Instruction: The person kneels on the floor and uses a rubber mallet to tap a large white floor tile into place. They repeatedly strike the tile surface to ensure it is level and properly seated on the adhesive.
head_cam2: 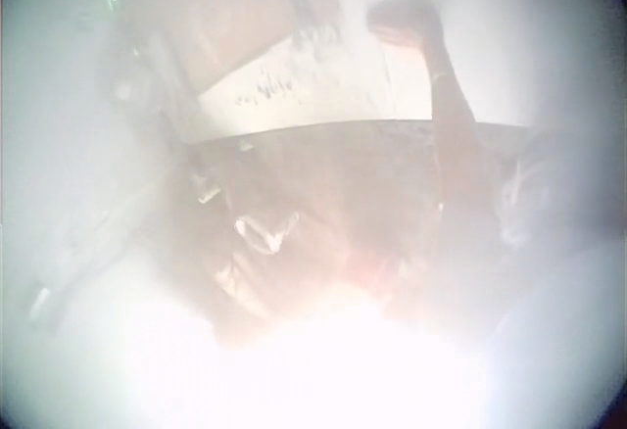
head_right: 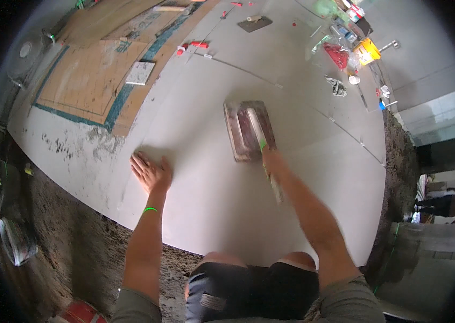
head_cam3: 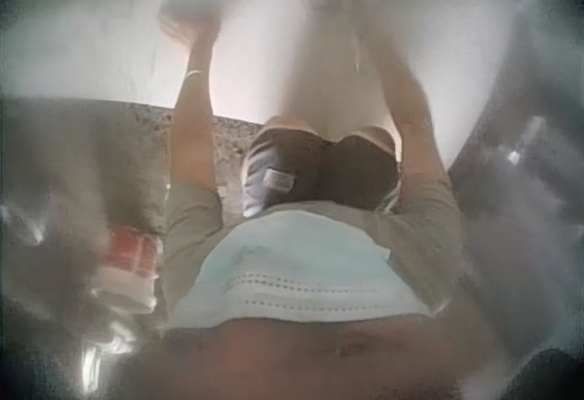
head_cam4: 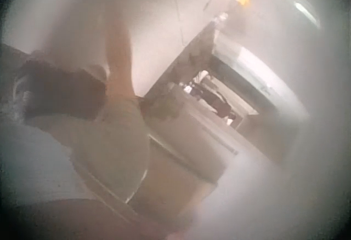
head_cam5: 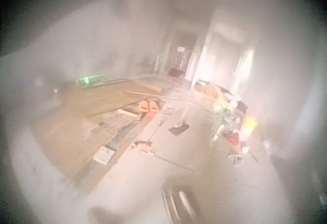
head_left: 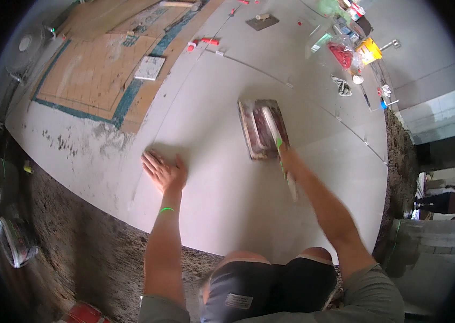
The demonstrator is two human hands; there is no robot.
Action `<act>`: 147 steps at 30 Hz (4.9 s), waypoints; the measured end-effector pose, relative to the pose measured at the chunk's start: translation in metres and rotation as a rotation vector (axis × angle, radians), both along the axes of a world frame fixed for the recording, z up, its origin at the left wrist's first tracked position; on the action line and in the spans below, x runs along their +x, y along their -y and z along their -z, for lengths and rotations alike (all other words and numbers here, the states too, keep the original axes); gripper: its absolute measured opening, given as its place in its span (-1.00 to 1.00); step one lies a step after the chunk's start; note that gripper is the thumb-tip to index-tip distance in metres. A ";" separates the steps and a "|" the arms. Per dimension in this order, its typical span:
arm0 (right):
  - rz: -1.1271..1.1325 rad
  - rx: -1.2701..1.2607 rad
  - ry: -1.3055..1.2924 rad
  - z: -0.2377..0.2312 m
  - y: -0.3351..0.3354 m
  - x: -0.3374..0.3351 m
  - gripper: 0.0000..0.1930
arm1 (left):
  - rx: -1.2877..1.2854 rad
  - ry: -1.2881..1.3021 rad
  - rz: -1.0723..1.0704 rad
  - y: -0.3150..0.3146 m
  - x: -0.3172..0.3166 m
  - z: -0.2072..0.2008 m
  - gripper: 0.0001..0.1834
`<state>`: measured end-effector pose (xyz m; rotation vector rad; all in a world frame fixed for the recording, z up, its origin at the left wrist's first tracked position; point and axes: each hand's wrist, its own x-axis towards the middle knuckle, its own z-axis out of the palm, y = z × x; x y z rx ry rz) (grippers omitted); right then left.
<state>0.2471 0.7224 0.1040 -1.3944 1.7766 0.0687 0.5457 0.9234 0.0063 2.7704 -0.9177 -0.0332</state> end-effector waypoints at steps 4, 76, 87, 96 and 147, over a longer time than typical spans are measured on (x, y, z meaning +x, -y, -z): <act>-0.062 -0.065 0.379 -0.073 0.071 -0.002 -0.36 | -0.041 -0.007 -0.001 -0.001 0.000 -0.001 -0.03; -0.128 -0.605 0.542 -0.169 -0.207 -0.279 -0.56 | 0.130 0.191 0.149 -0.085 -0.078 -0.001 0.04; 0.276 -0.082 0.261 -0.135 -0.114 -0.314 -0.38 | 0.077 0.112 0.620 0.032 -0.187 -0.006 -0.07; 0.301 -0.031 -0.113 -0.061 -0.192 -0.317 -0.46 | 0.022 0.288 0.652 0.033 -0.182 0.013 -0.11; 1.229 -0.646 -0.159 -0.110 -0.267 -0.596 -0.58 | 0.096 0.005 0.458 0.206 -0.587 0.021 -0.03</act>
